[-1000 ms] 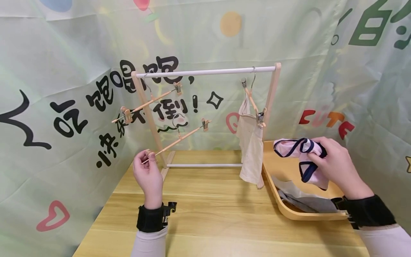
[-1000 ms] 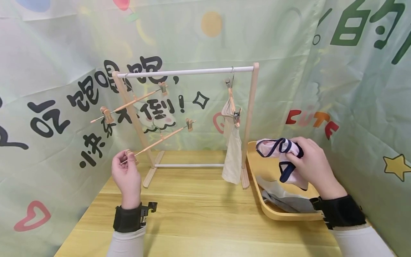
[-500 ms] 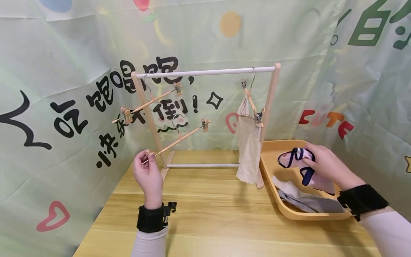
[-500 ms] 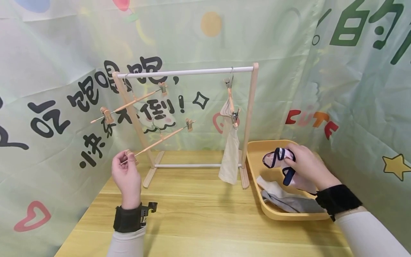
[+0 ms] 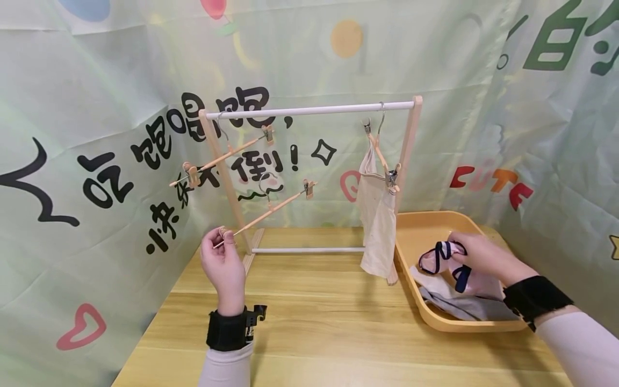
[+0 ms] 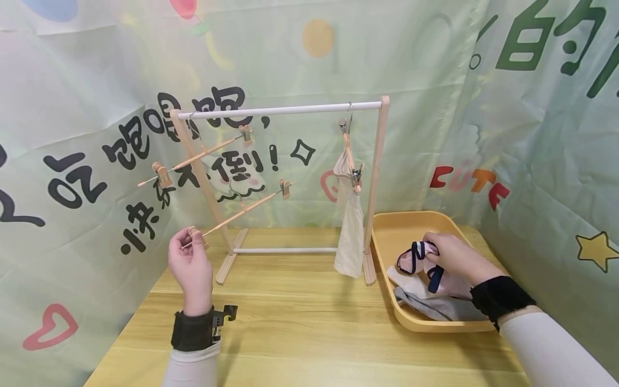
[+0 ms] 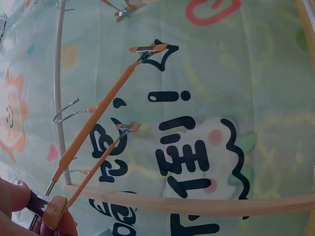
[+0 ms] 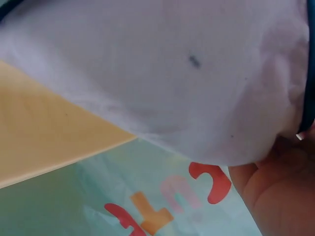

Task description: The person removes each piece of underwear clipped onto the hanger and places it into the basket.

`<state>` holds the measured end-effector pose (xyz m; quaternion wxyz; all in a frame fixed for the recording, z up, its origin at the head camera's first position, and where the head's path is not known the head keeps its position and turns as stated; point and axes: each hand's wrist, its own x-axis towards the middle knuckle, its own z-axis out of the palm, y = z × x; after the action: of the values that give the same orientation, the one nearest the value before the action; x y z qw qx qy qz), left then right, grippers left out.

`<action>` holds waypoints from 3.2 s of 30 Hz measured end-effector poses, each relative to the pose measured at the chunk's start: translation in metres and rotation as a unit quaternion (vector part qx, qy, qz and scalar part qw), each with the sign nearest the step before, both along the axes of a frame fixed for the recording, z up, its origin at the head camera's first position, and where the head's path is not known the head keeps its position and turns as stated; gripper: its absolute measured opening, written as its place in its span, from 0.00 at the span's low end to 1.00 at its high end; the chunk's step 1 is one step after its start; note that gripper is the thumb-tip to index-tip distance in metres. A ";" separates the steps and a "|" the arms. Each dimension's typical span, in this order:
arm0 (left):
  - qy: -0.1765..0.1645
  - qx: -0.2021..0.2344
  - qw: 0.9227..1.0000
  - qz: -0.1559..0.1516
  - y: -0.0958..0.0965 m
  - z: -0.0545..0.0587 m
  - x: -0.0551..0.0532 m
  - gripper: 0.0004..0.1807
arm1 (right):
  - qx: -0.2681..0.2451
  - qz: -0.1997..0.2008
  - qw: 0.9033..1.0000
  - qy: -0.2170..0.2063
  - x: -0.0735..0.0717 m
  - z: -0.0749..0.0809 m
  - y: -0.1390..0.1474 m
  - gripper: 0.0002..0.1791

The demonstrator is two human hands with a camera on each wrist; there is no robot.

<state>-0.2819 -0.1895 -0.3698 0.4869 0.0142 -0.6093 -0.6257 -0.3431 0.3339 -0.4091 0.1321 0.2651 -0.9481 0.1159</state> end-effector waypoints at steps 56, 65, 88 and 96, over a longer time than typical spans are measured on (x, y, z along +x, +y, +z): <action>-0.007 -0.010 1.000 0.004 0.002 0.000 0.000 0.17 | 0.034 -0.001 0.986 -0.162 0.014 -0.001 -0.003 0.23; -0.008 -0.009 1.000 0.001 0.003 -0.004 0.000 0.20 | 0.018 0.000 0.995 -0.102 0.017 0.019 -0.037 0.21; -0.013 -0.007 1.000 -0.002 0.005 -0.005 -0.001 0.20 | -0.095 -0.014 0.979 0.181 0.062 0.063 -0.097 0.08; -0.017 -0.008 1.000 0.002 0.007 -0.003 0.001 0.19 | -0.155 0.015 0.958 0.242 0.078 0.070 -0.116 0.08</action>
<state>-0.2809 -0.1823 -0.3733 0.4778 0.0221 -0.6226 -0.6194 -0.2655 0.2179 -0.3387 0.3958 0.2757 -0.8538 0.1957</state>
